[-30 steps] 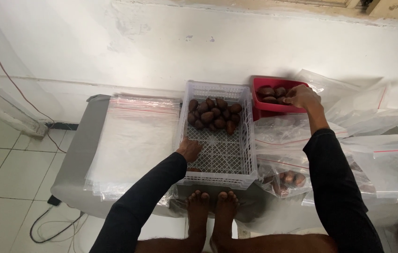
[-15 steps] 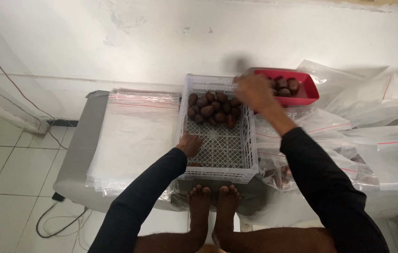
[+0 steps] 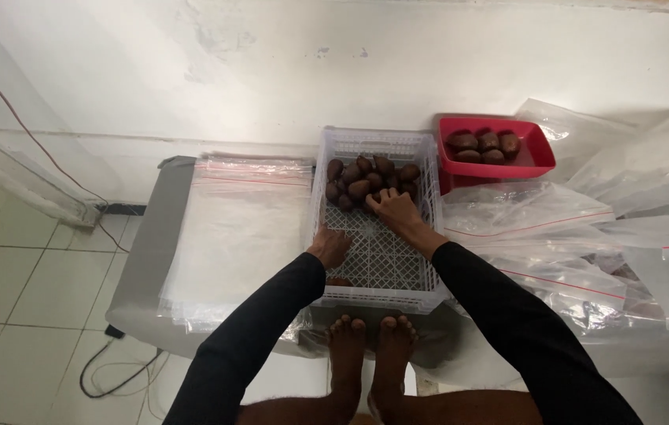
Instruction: Picking fruits one by one from a crate into a bowl and then preparing a plastic bag for packing.
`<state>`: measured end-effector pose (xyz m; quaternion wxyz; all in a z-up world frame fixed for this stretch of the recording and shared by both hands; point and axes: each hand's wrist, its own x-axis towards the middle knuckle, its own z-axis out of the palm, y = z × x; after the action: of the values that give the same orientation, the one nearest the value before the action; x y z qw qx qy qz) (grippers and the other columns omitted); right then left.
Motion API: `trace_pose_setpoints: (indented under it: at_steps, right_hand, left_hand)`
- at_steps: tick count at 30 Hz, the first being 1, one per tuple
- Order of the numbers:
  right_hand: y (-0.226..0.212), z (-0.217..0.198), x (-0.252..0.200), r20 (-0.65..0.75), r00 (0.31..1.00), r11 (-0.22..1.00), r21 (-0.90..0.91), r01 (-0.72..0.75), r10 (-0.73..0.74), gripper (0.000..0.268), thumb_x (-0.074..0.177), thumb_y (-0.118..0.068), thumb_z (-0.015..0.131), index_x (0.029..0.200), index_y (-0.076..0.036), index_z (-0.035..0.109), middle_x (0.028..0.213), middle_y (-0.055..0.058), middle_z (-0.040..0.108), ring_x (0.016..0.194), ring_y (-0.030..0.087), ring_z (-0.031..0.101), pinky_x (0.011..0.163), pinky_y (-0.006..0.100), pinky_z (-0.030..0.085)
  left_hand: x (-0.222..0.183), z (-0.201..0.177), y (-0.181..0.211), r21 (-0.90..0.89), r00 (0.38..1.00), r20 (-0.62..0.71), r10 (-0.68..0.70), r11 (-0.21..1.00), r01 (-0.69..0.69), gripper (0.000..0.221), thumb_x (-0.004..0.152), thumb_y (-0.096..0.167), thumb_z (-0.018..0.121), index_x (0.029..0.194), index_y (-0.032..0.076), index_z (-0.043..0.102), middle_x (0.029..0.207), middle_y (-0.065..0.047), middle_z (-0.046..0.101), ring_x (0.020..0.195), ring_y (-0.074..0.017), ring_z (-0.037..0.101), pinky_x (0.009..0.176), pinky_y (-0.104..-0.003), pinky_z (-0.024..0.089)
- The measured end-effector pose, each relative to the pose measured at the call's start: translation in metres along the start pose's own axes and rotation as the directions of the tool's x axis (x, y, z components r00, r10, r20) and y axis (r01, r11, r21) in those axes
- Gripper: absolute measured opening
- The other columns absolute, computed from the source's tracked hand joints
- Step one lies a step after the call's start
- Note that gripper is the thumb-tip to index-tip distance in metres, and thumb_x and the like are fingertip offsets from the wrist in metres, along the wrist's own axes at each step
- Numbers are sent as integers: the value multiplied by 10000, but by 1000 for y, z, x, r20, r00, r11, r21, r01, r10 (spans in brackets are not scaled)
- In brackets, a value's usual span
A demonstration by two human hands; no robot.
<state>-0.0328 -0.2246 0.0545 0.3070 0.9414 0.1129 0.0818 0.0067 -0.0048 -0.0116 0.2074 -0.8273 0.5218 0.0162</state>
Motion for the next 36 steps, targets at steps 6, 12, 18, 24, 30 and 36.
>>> trace_pose_setpoints:
  at_steps: [6,12,18,24,30,36]
  right_hand:
    - [-4,28,0,-184,983,994,-105,-33,13,612,836,-287,768,1408,-299,551,1056,152,668,805,285,662,487,352,478]
    - [-6,57,10,-167,985,994,-85,-67,52,422,781,-280,800,1154,-238,606,1078,144,649,834,298,655,510,375,482]
    - [-10,44,8,-22,1000,1000,26,-15,15,388,812,-214,751,1172,-221,605,1082,67,662,894,248,660,609,375,523]
    - [-12,23,0,89,994,997,38,62,-65,438,887,-130,718,1288,-220,565,1099,39,697,920,233,694,685,371,551]
    - [-4,-11,-11,-446,891,952,-301,-54,-91,269,812,-77,594,712,-266,431,700,-79,348,525,105,338,482,254,303]
    - [11,-17,6,186,981,884,446,-138,60,497,1026,-550,517,1145,-88,655,1034,123,660,982,295,665,699,445,582]
  left_hand:
    - [7,10,1,21,1000,14,11,1000,-11,421,1042,414,501,1410,231,590,1175,-42,703,757,-189,645,731,-421,484]
    - [12,17,0,-40,1000,21,6,999,-5,443,1037,360,507,1450,208,564,1207,-59,698,749,-215,662,729,-443,483]
    - [-6,-15,0,41,998,62,-3,999,1,463,1076,374,477,1504,207,535,1282,-47,691,743,-173,651,761,-409,492]
    - [20,26,4,55,995,95,-5,998,-1,525,1075,424,438,1566,240,442,1295,-40,669,717,-163,617,779,-411,479]
    - [11,15,0,14,999,44,15,1000,-15,532,1043,470,532,1520,237,496,1264,-53,682,802,-197,670,775,-436,478]
    - [13,29,1,72,999,41,4,997,-7,523,1070,491,486,1545,271,486,1336,-32,667,908,-168,669,875,-400,467]
